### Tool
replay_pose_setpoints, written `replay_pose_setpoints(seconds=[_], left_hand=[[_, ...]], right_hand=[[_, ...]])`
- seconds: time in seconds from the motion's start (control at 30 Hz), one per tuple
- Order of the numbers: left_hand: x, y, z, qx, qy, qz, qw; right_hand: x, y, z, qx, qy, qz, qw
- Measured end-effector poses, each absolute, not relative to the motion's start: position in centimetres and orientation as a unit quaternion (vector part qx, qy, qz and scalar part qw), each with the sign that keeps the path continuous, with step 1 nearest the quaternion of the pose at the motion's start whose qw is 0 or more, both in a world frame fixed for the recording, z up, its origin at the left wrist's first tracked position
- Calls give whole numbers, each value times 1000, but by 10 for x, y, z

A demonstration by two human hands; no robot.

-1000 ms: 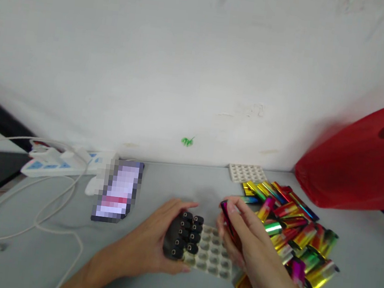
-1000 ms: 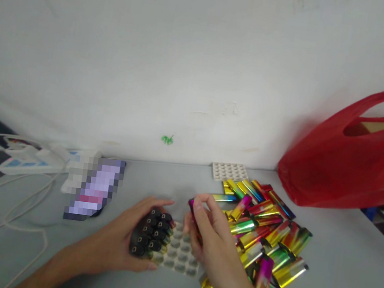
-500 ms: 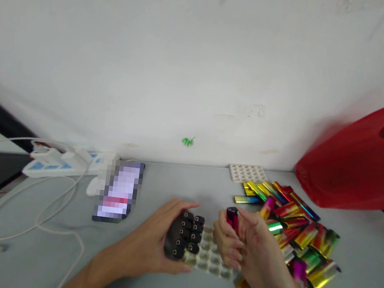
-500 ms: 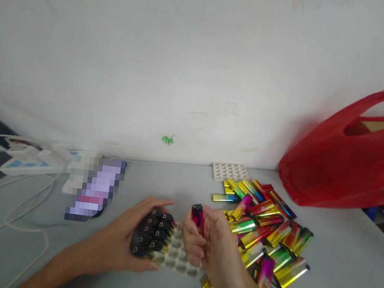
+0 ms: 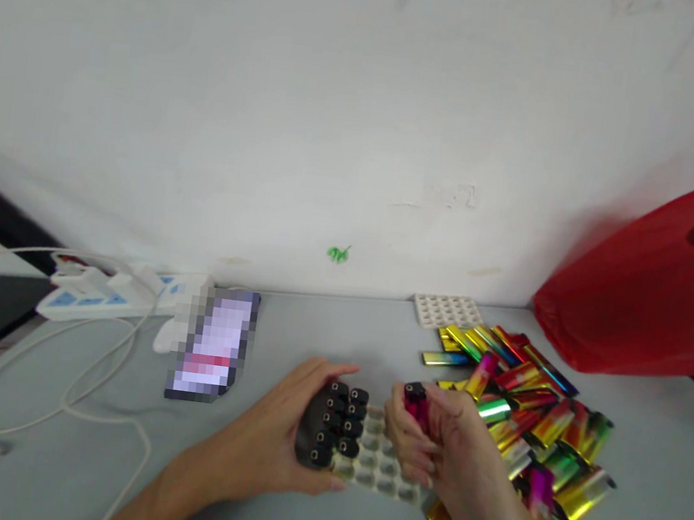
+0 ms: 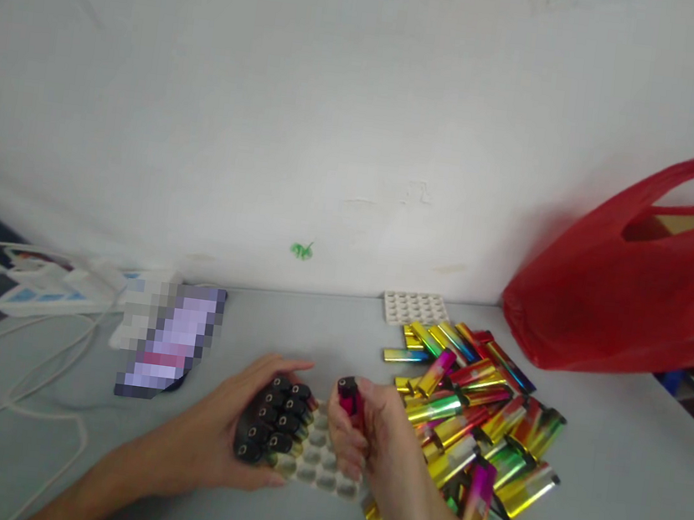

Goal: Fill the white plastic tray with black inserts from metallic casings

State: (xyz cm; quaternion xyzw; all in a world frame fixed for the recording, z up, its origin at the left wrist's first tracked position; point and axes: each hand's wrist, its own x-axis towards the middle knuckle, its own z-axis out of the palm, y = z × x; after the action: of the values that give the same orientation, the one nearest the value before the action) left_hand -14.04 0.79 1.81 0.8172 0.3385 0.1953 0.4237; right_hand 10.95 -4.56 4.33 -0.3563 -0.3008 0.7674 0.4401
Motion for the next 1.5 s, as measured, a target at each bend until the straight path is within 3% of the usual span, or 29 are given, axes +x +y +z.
replay_pose_setpoints(seconds=[1.5], left_hand=[[-140, 6, 21, 822, 350, 194, 405]], right_hand=[[104, -48, 33, -417, -343, 698, 471]])
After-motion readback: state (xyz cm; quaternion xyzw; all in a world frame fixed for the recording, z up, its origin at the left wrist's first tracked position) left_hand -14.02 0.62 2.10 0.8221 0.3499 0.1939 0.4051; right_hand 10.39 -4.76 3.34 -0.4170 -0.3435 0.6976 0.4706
